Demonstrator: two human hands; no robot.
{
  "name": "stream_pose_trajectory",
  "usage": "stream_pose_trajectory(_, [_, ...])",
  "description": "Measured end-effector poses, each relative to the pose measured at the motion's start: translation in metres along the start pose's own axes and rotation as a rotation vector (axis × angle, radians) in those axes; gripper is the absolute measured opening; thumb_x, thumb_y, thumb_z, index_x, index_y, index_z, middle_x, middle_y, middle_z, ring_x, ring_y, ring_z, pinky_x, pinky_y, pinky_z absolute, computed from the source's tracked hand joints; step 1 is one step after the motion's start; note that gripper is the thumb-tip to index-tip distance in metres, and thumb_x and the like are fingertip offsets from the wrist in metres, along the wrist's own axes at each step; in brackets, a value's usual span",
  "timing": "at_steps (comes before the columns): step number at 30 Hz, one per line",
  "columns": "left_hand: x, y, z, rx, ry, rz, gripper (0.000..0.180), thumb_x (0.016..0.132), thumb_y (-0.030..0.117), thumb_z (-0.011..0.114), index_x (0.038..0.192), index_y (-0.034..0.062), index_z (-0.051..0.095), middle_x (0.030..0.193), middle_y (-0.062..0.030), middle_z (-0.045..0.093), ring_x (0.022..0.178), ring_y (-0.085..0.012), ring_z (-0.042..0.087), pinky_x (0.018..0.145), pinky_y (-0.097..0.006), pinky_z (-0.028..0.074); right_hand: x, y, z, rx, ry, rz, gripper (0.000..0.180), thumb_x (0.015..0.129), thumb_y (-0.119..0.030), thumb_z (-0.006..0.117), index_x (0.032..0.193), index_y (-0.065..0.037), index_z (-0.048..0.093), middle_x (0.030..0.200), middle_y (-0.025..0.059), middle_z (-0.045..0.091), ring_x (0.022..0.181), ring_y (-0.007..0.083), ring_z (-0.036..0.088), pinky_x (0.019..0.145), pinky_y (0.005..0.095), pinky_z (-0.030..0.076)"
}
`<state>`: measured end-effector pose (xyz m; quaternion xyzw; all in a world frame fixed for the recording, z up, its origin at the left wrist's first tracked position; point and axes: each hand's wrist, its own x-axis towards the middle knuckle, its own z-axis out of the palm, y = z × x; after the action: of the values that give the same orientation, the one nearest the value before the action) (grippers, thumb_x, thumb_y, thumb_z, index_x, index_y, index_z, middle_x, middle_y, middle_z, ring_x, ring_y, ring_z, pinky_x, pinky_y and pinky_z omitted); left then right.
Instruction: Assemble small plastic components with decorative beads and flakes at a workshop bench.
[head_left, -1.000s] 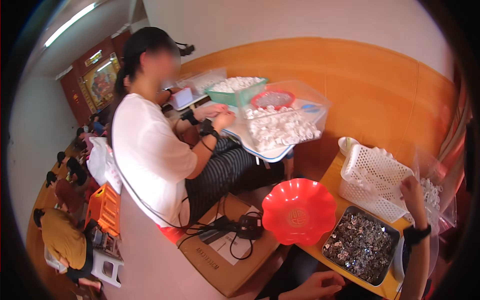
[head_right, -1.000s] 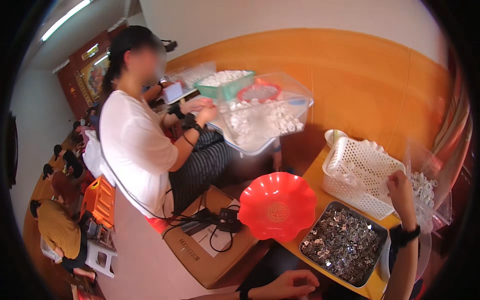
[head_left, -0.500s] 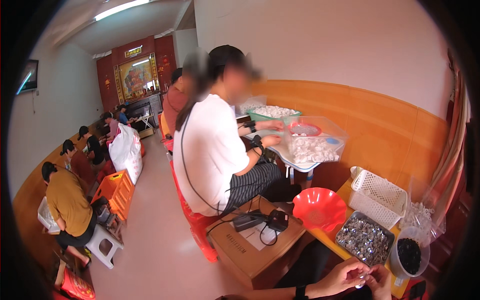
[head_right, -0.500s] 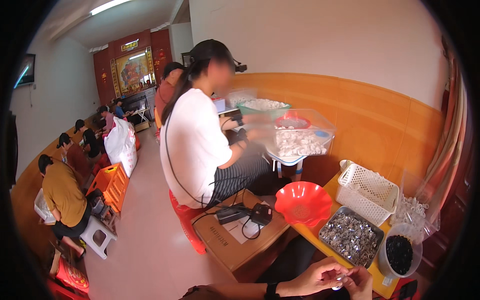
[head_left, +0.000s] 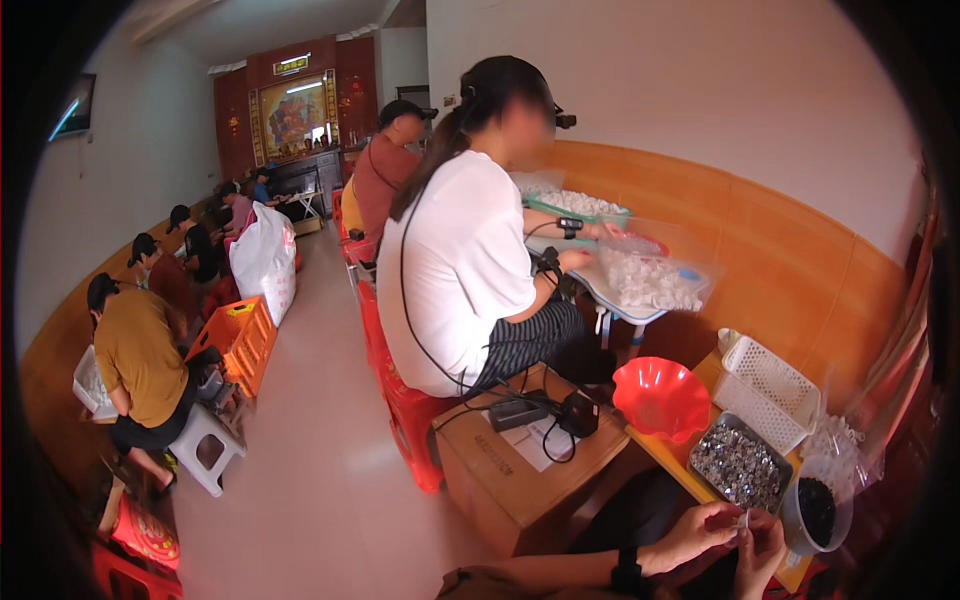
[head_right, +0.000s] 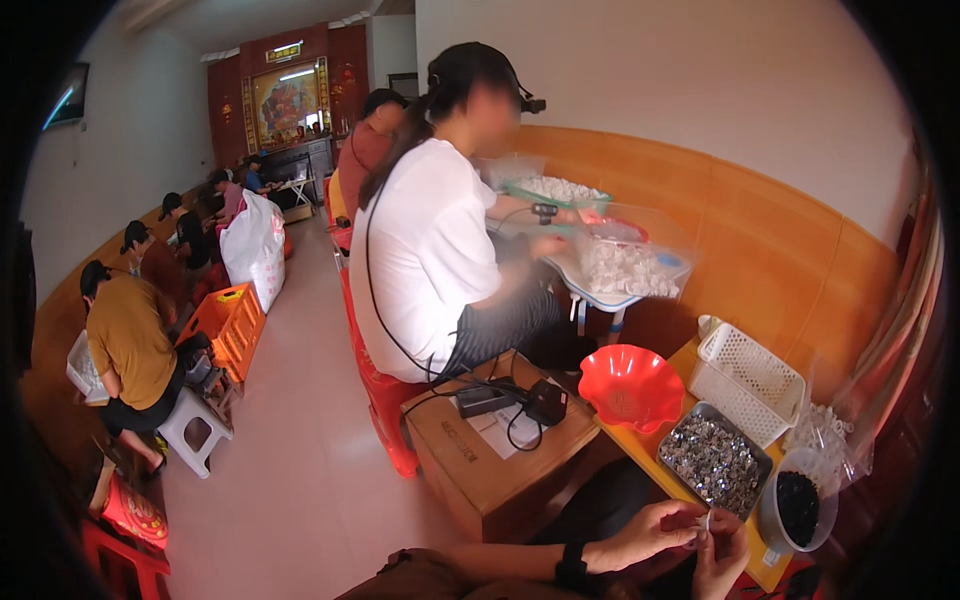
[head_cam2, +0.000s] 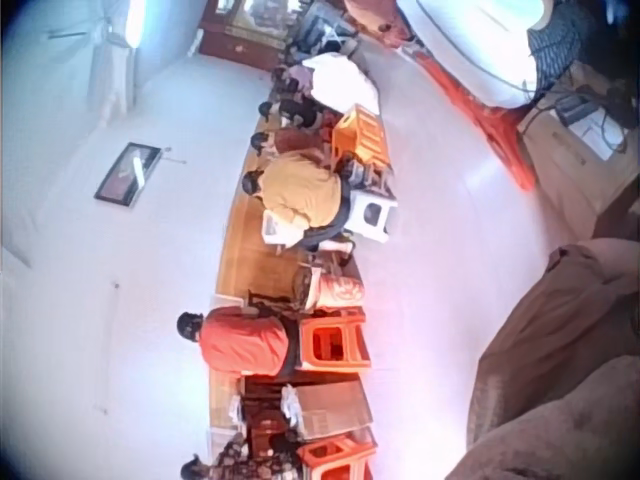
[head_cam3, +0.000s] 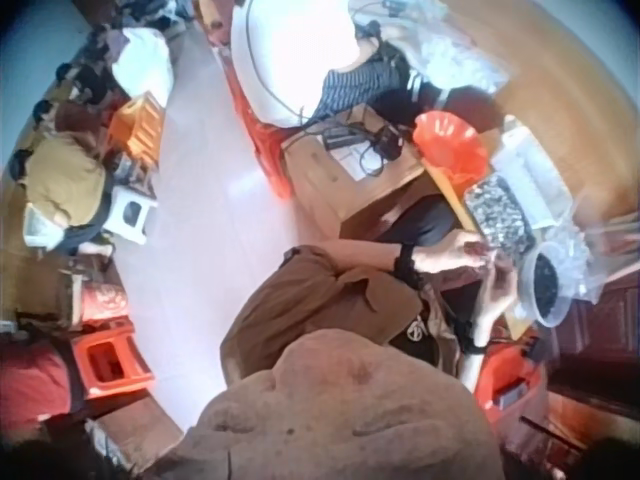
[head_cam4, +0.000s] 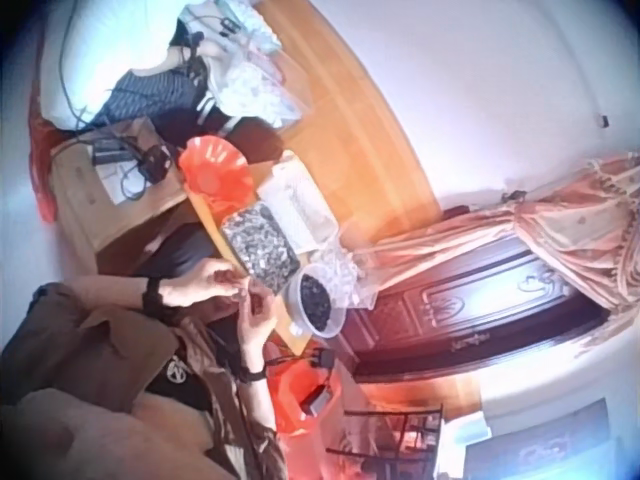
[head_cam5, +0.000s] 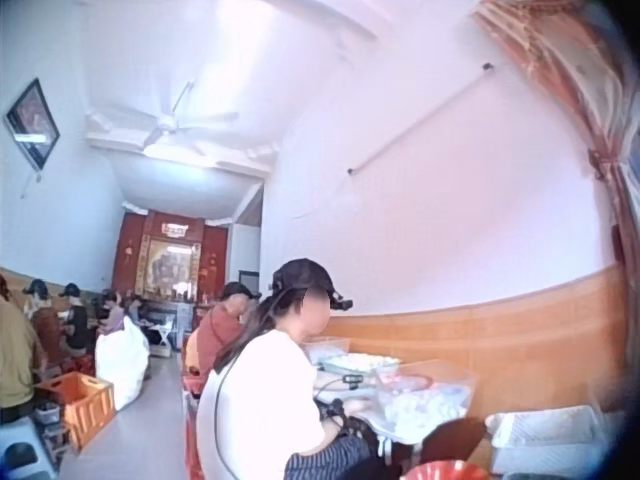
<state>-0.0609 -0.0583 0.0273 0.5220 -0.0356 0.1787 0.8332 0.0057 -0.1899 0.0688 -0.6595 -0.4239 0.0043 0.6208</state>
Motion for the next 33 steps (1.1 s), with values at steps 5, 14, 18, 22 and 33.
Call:
stream_pose_trajectory(5, [0.015, -0.019, -0.018, -0.124, 0.031, -0.059, 0.034, 0.091, 0.013, 0.058, 0.122, -0.0002, 0.05, 0.103, -0.0028, 0.06, 0.09, -0.0082, 0.058, 0.081, -0.025, 0.049, 0.018, 0.026, 0.005, -0.029, 0.022, -0.067, 0.012, 0.082, -0.004, 0.064, 0.087, 0.0, 0.053, 0.104, 0.0127, 0.057, 0.086, 0.0161, 0.057, 0.08, 0.0283, 0.046])
stream_pose_trajectory(14, [0.051, -0.004, -0.037, -0.065, 0.141, -0.359, 0.033, 0.093, 0.022, 0.055, 0.12, 0.002, 0.052, 0.091, -0.0006, 0.057, 0.077, -0.0067, 0.054, 0.061, -0.02, 0.047, 0.072, 0.058, -0.031, 0.283, 0.026, 0.297, 0.019, 0.08, 0.0, 0.065, 0.095, -0.002, 0.053, 0.099, 0.0075, 0.059, 0.085, 0.0122, 0.058, 0.074, 0.0244, 0.047])
stream_pose_trajectory(18, [0.071, -0.016, -0.052, -0.084, 0.058, -0.419, 0.035, 0.093, 0.018, 0.056, 0.123, 0.0023, 0.05, 0.096, -0.0025, 0.058, 0.077, -0.0075, 0.054, 0.061, -0.021, 0.047, 0.116, 0.065, -0.067, -0.136, -0.164, 0.322, 0.027, 0.068, 0.006, 0.068, 0.094, -0.001, 0.061, 0.084, 0.0046, 0.063, 0.074, 0.0105, 0.062, 0.066, 0.0233, 0.049])
stream_pose_trajectory(22, [0.09, -0.006, -0.06, 0.004, -0.152, -0.404, 0.041, 0.091, 0.008, 0.056, 0.13, 0.0011, 0.045, 0.111, -0.0066, 0.057, 0.089, -0.0122, 0.058, 0.07, -0.025, 0.052, 0.17, 0.075, -0.097, -0.359, -0.374, 0.278, 0.02, 0.067, -0.004, 0.071, 0.087, -0.002, 0.066, 0.074, 0.0064, 0.064, 0.065, 0.0125, 0.061, 0.06, 0.0246, 0.048])
stream_pose_trajectory(33, [0.103, 0.01, -0.071, -0.018, 0.046, -0.42, 0.046, 0.082, 0.009, 0.065, 0.123, -0.003, 0.048, 0.102, -0.0175, 0.061, 0.082, -0.0219, 0.062, 0.063, -0.031, 0.052, 0.269, 0.165, -0.087, -0.656, 0.069, -0.04, 0.03, 0.076, -0.024, 0.068, 0.096, -0.002, 0.064, 0.088, 0.017, 0.065, 0.076, 0.0309, 0.063, 0.07, 0.0365, 0.05])
